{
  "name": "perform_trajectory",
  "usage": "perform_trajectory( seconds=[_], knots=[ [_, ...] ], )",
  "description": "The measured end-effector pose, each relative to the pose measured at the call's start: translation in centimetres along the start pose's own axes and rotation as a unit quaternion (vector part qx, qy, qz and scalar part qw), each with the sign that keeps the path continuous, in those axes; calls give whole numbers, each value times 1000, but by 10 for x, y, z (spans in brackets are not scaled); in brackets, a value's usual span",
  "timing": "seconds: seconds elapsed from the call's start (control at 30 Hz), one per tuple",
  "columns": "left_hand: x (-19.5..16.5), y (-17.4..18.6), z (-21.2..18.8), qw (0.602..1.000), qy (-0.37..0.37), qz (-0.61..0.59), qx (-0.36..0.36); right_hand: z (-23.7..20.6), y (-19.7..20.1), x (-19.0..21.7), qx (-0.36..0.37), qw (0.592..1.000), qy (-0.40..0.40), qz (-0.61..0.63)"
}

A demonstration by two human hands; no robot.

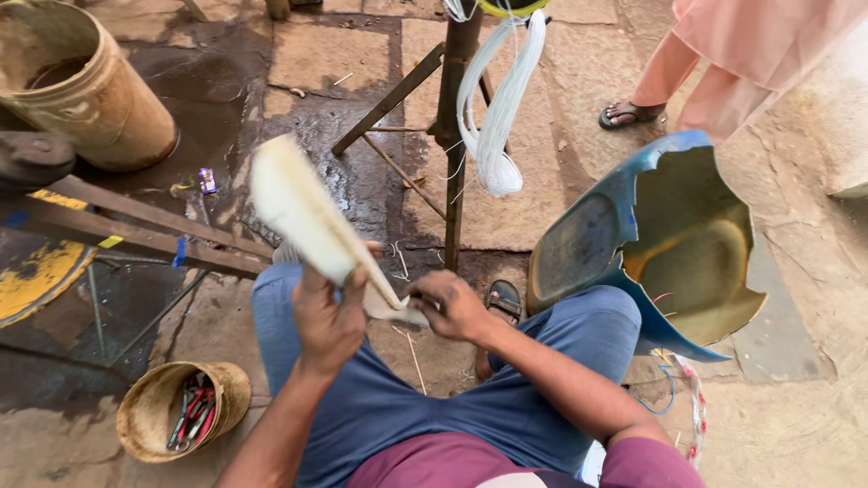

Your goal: The person sits on the ground and pulls white plastic strips from a spool mounted on a stand, gathering the strips into loops. They coil and bundle the strips by hand and adjust the spool as the material unwinds.

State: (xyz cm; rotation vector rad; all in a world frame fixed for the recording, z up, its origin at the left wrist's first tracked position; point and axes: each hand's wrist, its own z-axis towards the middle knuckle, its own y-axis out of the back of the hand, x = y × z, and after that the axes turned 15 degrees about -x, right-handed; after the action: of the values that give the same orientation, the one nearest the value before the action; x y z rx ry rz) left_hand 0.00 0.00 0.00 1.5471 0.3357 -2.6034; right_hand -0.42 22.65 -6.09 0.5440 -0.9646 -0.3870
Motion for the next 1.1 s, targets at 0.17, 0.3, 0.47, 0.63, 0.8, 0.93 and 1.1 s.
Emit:
perform_trajectory(
  seconds=[0.17,0.3,0.47,0.63,0.8,0.93,1.1],
  knots=[
    [-42,-95,55,986,-156,-20,50,-21,21,-32,120,991,59,23],
    [-49,-141,93,993,3,-27,119,-32,19,-71,229,958,-83,-149],
    [-30,-190,142,983,-26,-128,132,-47,9,-92,339,892,-128,-271],
    [-13,-225,165,924,170,-283,193,-37,8,-73,248,952,-111,-144],
    [14,-253,182,926,197,-248,207,-34,6,-66,272,942,-89,-175],
    [29,-265,190,922,138,-272,239,-38,0,-66,313,919,-123,-207],
    [40,-267,194,939,92,-236,231,-34,-4,-63,316,915,-131,-213]
  ],
)
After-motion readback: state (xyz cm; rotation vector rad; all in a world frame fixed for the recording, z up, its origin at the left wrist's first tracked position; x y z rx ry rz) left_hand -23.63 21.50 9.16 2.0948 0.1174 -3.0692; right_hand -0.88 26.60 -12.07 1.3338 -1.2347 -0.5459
